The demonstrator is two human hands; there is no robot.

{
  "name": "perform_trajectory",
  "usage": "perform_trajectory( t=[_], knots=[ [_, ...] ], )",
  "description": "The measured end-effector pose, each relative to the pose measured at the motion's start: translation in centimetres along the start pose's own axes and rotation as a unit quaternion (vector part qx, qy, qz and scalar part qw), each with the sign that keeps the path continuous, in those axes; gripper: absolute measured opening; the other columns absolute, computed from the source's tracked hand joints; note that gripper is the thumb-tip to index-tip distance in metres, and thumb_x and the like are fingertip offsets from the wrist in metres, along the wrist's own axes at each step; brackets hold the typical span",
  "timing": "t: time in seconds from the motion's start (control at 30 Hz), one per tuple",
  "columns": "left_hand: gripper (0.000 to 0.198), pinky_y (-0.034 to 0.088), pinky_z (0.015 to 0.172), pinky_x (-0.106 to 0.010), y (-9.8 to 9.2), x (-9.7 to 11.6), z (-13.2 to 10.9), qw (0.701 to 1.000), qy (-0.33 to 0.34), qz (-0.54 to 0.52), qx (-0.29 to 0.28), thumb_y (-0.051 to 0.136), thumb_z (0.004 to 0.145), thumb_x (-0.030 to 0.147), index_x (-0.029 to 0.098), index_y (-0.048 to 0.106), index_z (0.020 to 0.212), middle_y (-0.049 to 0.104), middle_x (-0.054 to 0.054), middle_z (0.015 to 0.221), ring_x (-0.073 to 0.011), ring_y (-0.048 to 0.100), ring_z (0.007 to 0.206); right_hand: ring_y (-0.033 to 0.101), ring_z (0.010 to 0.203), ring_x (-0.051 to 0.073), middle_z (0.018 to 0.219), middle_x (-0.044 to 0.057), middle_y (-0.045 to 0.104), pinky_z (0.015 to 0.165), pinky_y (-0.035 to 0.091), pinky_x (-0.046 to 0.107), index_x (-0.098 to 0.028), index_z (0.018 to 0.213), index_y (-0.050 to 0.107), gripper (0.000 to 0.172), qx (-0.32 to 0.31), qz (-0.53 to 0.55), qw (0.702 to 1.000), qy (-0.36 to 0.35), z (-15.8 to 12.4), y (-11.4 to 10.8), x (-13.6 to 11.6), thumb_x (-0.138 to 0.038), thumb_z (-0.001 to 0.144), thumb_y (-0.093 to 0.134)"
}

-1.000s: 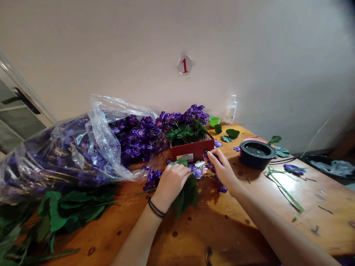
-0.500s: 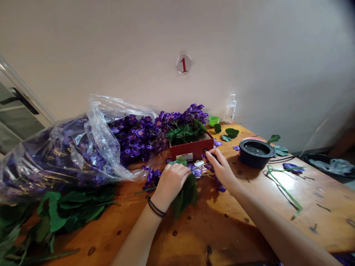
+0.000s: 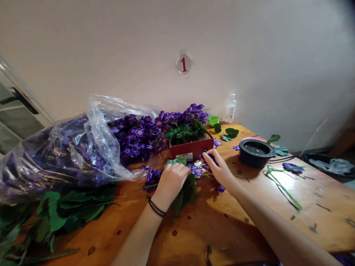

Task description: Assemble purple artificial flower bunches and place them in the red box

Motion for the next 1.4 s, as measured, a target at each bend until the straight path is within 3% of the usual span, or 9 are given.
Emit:
perform_trajectory(
  t=[0.23, 0.43, 0.9, 1.07, 1.2, 1.3, 1.4],
  knots=[
    [0.014, 0.035, 0.073, -0.031, -0.7, -0.6, -0.1, 1.000, -0.013, 0.004, 0.027, 0.050, 0.091, 0.024, 0.020, 0.063, 0.087, 0.065, -0.001, 0.084, -0.0171, 0.056, 0.085, 0.054, 0.067, 0.015, 0.074, -0.003, 0.056, 0.063, 0.044, 0.027, -0.024, 0.091, 0.046, 0.038, -0.086, -0.005, 0.996, -0.008, 0.1, 0.4, 0.2, -0.042, 0.070, 0.071],
    [0.018, 0.033, 0.068, -0.033, -0.3, 0.1, 0.0, 0.995, 0.036, 0.084, 0.040, 0.045, 0.093, 0.021, 0.018, 0.060, 0.083, 0.062, -0.002, 0.079, -0.0188, 0.054, 0.080, 0.049, 0.064, 0.014, 0.073, -0.003, 0.051, 0.063, 0.043, 0.027, -0.023, 0.084, 0.045, 0.034, -0.056, -0.006, 0.997, -0.045, 0.4, 0.1, 0.6, -0.039, 0.070, 0.071],
    [0.021, 0.034, 0.063, -0.033, 0.2, 1.4, -0.2, 0.983, 0.075, 0.151, 0.078, 0.042, 0.089, 0.009, 0.016, 0.055, 0.074, 0.054, -0.005, 0.070, -0.0207, 0.051, 0.071, 0.054, 0.056, 0.012, 0.066, -0.005, 0.051, 0.056, 0.046, 0.026, -0.023, 0.083, 0.042, 0.034, -0.062, 0.081, 0.995, 0.002, 0.0, 1.1, 1.8, -0.036, 0.072, 0.071],
    [0.020, 0.036, 0.062, -0.033, 0.1, 1.5, -0.3, 0.979, 0.085, 0.153, 0.103, 0.043, 0.087, 0.007, 0.016, 0.055, 0.074, 0.054, -0.004, 0.069, -0.0204, 0.051, 0.070, 0.054, 0.058, 0.012, 0.068, -0.005, 0.053, 0.058, 0.046, 0.025, -0.023, 0.085, 0.043, 0.034, -0.055, 0.021, 0.998, -0.026, 0.0, 0.9, 1.9, -0.038, 0.072, 0.070],
    [0.018, 0.038, 0.063, -0.034, 0.5, 1.6, -0.2, 0.986, 0.058, 0.139, 0.069, 0.047, 0.088, 0.011, 0.017, 0.056, 0.074, 0.057, -0.004, 0.071, -0.0214, 0.054, 0.073, 0.056, 0.065, 0.013, 0.078, -0.002, 0.057, 0.063, 0.048, 0.026, -0.022, 0.089, 0.047, 0.032, -0.053, -0.047, 0.996, -0.048, 0.1, 0.6, 1.5, -0.038, 0.073, 0.068],
    [0.014, 0.042, 0.071, -0.032, -0.5, 1.1, -0.1, 0.995, 0.026, 0.063, 0.075, 0.048, 0.091, 0.025, 0.018, 0.059, 0.095, 0.063, -0.004, 0.081, -0.0206, 0.058, 0.081, 0.061, 0.077, 0.017, 0.090, 0.002, 0.062, 0.072, 0.049, 0.030, -0.023, 0.101, 0.048, 0.038, -0.079, -0.094, 0.992, -0.043, 0.2, 0.2, 1.0, -0.041, 0.074, 0.067],
    [0.033, 0.045, 0.080, -0.030, -2.7, -1.5, -0.6, 0.989, -0.071, 0.009, 0.131, 0.040, 0.094, 0.035, 0.018, 0.050, 0.121, 0.062, -0.008, 0.103, -0.0196, 0.059, 0.094, 0.063, 0.090, 0.023, 0.099, 0.006, 0.065, 0.080, 0.049, 0.037, -0.024, 0.119, 0.045, 0.052, -0.103, -0.149, 0.983, -0.025, 0.1, -0.5, 0.5, -0.047, 0.076, 0.064]
  ],
)
Point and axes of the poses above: each hand's wrist, its own z-axis towards the middle knuckle, its own y-axis out of the palm, x = y × z, the point moved 5 cm from there along z, towards the middle knuckle
